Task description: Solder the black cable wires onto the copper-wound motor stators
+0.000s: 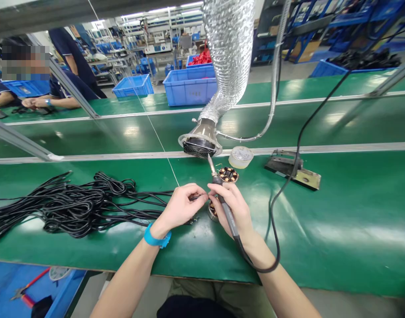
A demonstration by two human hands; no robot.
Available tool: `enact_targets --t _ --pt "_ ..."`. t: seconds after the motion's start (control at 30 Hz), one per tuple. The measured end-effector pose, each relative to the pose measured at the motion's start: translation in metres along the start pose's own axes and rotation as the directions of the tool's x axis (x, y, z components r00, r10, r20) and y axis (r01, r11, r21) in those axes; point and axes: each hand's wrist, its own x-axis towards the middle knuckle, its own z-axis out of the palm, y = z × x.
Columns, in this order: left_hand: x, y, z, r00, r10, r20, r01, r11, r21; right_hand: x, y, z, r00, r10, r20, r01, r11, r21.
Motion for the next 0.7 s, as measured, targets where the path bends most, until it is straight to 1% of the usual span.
enact_targets --t 0.1,0.2,0.37,0.43,0.53,0.6,0.7 --pt "0.0 0.002 -0.005 0.999 0.013 0.044 -0.014 0.999 0.029 -0.002 -0.001 0.001 0.999 -0.018 -0.026 0.018 1.0 -0.003" --pt "0.001 0.002 -0.006 0.999 -0.001 0.055 0.0 1.0 0.023 -0.005 -0.001 0.001 0.999 -0.022 -0.042 0.02 0.999 -0.036" --pt "0.002 -0.005 0.004 0.996 -0.083 0.043 0.087 0.991 -0.099 -0.009 -0.002 0.004 0.999 -0.047 -0.027 0.044 0.994 -0.096" --pt "0.002 -0.009 0.008 0.992 -0.121 0.027 0.124 0.982 -0.144 -0.008 -0.004 0.003 0.998 -0.043 -0.049 0.038 0.994 -0.098" --pt "0.003 -0.011 0.009 0.987 -0.162 0.02 0.163 0.973 -0.161 -0.008 -0.009 -0.004 0.99 -0.01 -0.143 -0.003 0.996 -0.094" --pt "0.004 -0.009 0.008 0.984 -0.177 0.03 0.179 0.971 -0.158 -0.012 -0.011 -0.012 0.973 0.034 -0.229 -0.052 0.996 -0.073" --pt "0.005 -0.006 0.007 0.981 -0.188 0.038 0.192 0.97 -0.153 -0.023 -0.009 -0.021 0.918 0.136 -0.373 -0.144 0.99 0.005"
